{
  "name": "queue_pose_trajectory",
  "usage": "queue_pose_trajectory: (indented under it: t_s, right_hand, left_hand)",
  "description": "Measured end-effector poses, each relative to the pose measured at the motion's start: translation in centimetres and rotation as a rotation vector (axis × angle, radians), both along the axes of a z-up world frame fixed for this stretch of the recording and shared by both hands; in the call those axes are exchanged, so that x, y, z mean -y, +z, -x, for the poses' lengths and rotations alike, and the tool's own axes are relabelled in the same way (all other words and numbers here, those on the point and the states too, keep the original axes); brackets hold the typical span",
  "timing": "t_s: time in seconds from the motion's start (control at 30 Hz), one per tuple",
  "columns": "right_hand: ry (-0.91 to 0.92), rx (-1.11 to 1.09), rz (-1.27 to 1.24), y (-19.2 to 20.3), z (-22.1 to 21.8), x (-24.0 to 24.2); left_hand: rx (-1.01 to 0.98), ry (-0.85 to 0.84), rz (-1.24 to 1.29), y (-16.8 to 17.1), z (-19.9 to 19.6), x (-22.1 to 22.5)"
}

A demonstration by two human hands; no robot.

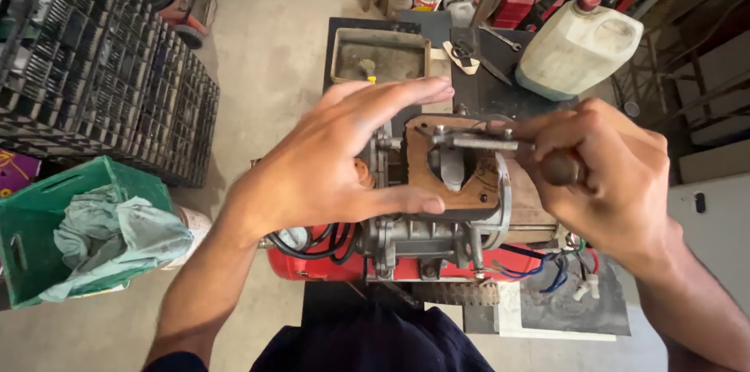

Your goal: Disassembling the cylinder head of a small air compressor by removing the valve plate and gasket for inspection.

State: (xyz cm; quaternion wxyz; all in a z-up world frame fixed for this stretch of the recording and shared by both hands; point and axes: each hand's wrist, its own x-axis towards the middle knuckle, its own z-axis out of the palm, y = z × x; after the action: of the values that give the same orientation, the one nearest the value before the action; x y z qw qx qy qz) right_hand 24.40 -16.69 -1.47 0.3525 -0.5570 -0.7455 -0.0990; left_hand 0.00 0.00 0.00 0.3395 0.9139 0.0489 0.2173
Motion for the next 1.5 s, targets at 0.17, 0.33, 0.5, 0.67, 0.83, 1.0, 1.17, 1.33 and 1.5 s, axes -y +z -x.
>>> queue_pose_trajectory:
  t_s: [0.17, 0.33, 0.5, 0.67, 0.83, 1.0, 1.17, 1.33, 1.5]
  right_hand:
    - [0.024, -0.001, 0.057, 1.0, 0.8, 0.7]
    - [0.049, -0.008, 0.138, 2.2, 1.5, 0.9]
    - [0.082, 0.032, 0.253, 3.3, 1.3, 0.9]
    - [0.098, 0.084, 0.328, 3.6, 0.6, 1.1]
    - [0.103, 0.100, 0.355, 3.6, 0.1, 0.9]
    - [0.154, 0.122, 0.344, 3.2, 0.4, -0.1]
    - [0.139, 0.141, 0.340, 3.3, 0.4, -0.5]
    - [0.139, 0.136, 0.370, 3.1, 0.0, -0.8]
    - [0.183, 0.110, 0.337, 3.2, 0.4, -0.5]
  left_hand:
    - [0.144, 0.061, -0.039, 0.3, 0.5, 0.8]
    - [0.212, 0.097, -0.160, -0.4, 0.3, 1.2]
    - [0.262, 0.067, -0.180, -1.4, 0.6, 1.2]
    - [0.270, 0.045, -0.247, -1.9, 0.6, 0.8]
    - [0.222, 0.016, -0.173, -1.7, 0.8, 0.5]
    - [0.116, 0.027, -0.165, -1.7, 0.7, 0.3]
    - [0.091, 0.037, -0.165, -1.3, 0.5, 0.2]
    - [0.088, 0.042, -0.194, -1.3, 0.4, 0.0]
    - [0.060, -0.007, -0.144, -1.6, 0.6, 0.0]
